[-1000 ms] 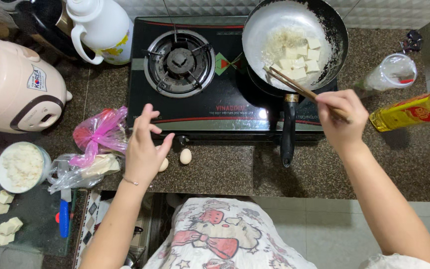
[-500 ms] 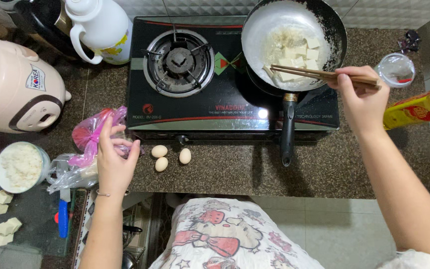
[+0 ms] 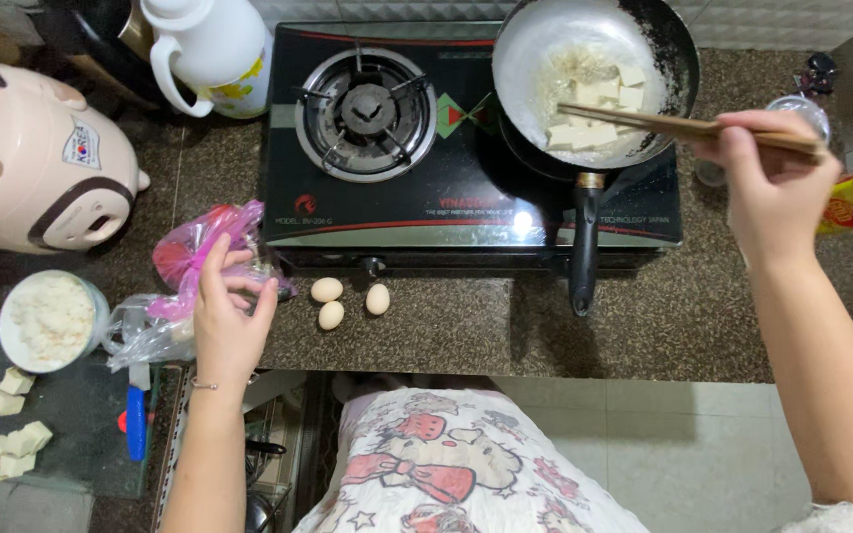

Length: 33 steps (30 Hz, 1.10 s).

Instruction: The person picks up cut tofu pieces from the counter and cutting board and places them one at a time into a pan of hot oil on a portable gas stove, using chopsticks to position and turn the tofu as it fries. Near the end they adjust the rice cooker and handle a cooked chicken leg.

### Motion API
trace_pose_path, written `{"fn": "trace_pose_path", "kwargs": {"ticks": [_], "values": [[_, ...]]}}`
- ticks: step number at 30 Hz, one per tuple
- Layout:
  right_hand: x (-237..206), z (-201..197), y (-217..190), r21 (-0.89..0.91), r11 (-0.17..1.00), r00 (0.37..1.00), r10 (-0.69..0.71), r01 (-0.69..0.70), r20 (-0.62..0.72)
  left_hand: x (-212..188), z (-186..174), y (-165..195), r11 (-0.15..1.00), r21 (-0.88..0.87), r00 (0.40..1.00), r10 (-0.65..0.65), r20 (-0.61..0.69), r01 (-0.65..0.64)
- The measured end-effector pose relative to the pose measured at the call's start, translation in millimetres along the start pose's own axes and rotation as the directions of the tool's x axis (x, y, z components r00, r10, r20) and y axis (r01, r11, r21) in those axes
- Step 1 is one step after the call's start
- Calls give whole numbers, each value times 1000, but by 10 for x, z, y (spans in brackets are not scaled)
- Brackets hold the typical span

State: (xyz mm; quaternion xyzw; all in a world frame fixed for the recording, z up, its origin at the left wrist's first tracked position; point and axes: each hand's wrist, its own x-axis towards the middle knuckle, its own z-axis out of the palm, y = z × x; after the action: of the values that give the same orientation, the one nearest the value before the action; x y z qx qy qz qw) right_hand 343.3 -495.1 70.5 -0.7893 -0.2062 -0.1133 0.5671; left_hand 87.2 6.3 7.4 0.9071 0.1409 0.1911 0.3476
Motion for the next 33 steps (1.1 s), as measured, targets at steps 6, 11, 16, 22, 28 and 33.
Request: {"fn": "trace_pose_path", "kwargs": {"ticks": [6, 11, 16, 22, 28, 33], "values": [[-201, 492, -625, 232, 967, 993, -94, 108, -67, -205, -281, -370, 993, -22, 989, -116, -87, 115], [-454, 1517, -968, 103, 949, 949, -306, 298, 69, -471, -710, -1080, 969, 166, 975, -156, -156, 181], [-724, 3081, -1011, 303, 927, 940, -285, 221, 187, -920, -1218, -2064, 909, 165, 909, -340, -240, 383], [-1324, 4674, -1096, 513, 820, 928, 58, -254, 367, -1586, -1610, -3168, 803, 160, 802, -513, -305, 574], [-1788, 5459, -1312, 477, 776, 865, 168, -412, 473, -1640, -2110, -4122, 750, 357, 805, -383, -453, 557], [-1996, 5652, -1452, 439, 778, 858, 240, -449, 453, -1137, -2422, -4656, 677, 514, 839, -314, -445, 526]]}}
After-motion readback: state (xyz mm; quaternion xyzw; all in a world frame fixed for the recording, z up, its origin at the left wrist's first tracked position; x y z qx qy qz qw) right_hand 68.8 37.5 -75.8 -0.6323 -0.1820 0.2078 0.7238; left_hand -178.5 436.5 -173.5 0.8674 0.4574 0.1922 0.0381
